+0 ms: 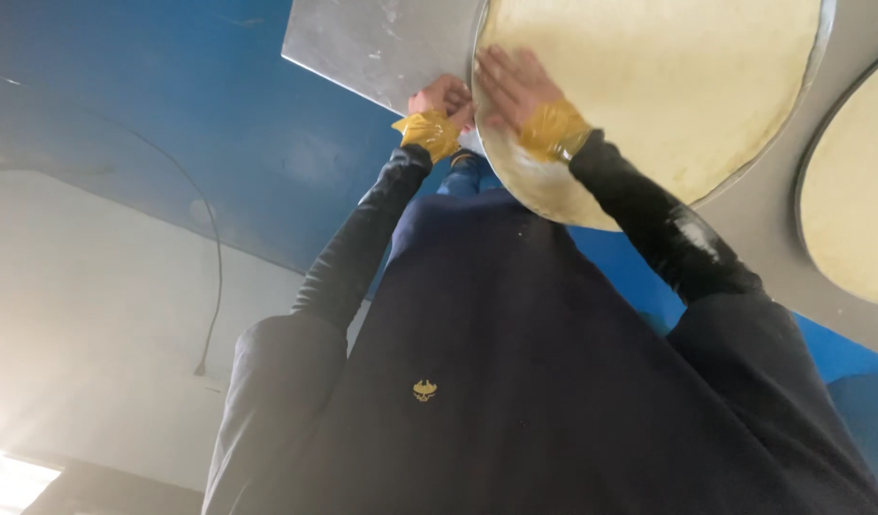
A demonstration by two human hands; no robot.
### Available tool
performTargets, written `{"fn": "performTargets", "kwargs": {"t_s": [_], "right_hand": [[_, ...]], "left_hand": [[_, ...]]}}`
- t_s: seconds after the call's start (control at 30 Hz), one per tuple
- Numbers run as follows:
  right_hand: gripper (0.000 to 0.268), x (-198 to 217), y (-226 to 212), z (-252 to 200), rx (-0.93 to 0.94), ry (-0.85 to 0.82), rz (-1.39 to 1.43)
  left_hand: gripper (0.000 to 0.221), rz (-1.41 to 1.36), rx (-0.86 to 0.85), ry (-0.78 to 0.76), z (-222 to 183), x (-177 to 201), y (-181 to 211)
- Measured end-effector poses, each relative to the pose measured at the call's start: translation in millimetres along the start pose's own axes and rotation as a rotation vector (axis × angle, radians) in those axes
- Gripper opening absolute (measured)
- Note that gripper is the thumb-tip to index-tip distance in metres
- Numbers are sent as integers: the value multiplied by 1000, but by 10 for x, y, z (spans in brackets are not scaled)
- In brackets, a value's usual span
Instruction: The recorder spreads balls of dough into flat circles within metal pizza pans on a stainless steel workstation.
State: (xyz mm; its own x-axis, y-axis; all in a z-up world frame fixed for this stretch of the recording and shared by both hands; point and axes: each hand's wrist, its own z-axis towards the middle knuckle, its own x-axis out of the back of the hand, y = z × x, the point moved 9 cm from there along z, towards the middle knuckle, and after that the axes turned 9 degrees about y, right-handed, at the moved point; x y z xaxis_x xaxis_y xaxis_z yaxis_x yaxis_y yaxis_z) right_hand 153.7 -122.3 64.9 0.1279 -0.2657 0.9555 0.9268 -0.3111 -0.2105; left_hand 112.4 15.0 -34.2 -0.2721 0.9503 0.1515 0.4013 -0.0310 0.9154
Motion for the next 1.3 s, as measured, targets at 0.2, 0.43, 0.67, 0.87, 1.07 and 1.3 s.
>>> {"fn": "performTargets", "kwargs": {"t_s": [0.2,0.43,0.67,0.87,1.07,1.3], "right_hand": [[66,59,123,124,-14,94,-32],[65,48,272,181,-113,97,43],[75,-41,177,-15,-124,71,54],[84,-41,-149,-428,7,-110,126],[82,205,-145,-295,-11,-23,14],[81,108,94,-179,-80,88,39]], "left_hand": [[18,19,-5,20,21,25,74],[17,136,-38,120,-67,21,199],[16,340,-197,266,-285,-151,-96],[24,136,1,-30,-268,-349,-180],[22,13,60,-34,-126,-331,-96],[24,-7,110,-1,-184,-316,-90]]}}
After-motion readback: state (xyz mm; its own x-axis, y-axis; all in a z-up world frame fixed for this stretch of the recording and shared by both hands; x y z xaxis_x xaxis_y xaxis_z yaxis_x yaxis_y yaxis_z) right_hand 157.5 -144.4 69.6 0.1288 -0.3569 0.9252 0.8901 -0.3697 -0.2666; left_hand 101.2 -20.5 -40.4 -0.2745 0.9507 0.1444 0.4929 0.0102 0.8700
